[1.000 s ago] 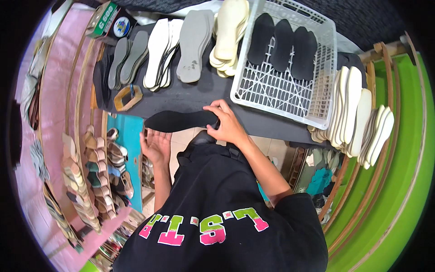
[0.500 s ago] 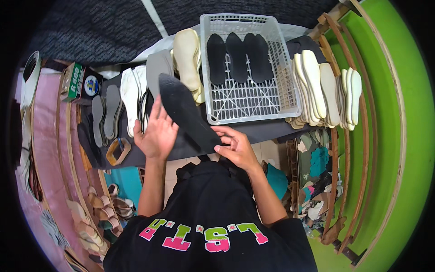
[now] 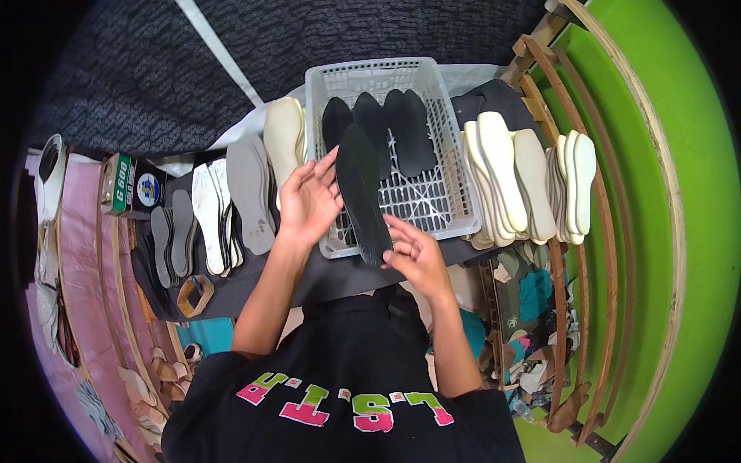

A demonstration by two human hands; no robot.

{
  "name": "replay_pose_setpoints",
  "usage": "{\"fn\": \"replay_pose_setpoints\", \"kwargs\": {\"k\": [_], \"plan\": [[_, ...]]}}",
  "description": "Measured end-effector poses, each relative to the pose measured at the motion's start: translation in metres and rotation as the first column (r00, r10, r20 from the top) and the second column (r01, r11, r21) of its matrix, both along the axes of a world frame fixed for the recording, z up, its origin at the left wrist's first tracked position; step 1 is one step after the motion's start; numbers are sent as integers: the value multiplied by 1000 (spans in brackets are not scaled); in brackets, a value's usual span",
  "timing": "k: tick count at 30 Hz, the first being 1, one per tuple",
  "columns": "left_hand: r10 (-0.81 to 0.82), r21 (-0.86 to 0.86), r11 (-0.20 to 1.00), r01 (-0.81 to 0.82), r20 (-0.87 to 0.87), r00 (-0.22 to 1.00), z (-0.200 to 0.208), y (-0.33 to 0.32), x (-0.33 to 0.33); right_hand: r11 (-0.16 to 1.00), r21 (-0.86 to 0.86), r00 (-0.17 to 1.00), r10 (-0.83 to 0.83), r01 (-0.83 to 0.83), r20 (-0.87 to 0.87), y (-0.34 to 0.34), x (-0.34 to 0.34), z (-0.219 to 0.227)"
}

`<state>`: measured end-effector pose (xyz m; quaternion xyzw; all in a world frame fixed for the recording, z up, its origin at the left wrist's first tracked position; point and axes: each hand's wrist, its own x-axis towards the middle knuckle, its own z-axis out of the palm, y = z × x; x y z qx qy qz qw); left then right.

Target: Applying adhesive to shoe soles using a brush.

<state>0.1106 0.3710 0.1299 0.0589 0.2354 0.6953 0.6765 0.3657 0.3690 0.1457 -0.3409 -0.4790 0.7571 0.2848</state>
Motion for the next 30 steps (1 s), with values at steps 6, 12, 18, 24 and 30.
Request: {"fn": "replay_pose_setpoints", "kwargs": {"k": [6,12,18,24,30], "plan": [[-22,-252,966,-53,-288,957,-3,101,-6,998,40,976,48,-58,212,99,-19,-18],[-172,-494,862,-118,-503,847,-47,198,-27,991,35,814,87,-131,575,186,-80,-78],[-327,-577,812,-88,-574,751,-82,224,-43,994,20,762,71,-110,643,215,-93,-116],[-264,-550,821,-150,-600,755,-84,216,-41,989,33,758,89,-144,646,219,-95,-145],[-201,-528,816,-234,-639,743,-86,212,-35,981,146,777,7,-128,630,220,-100,-163]]}}
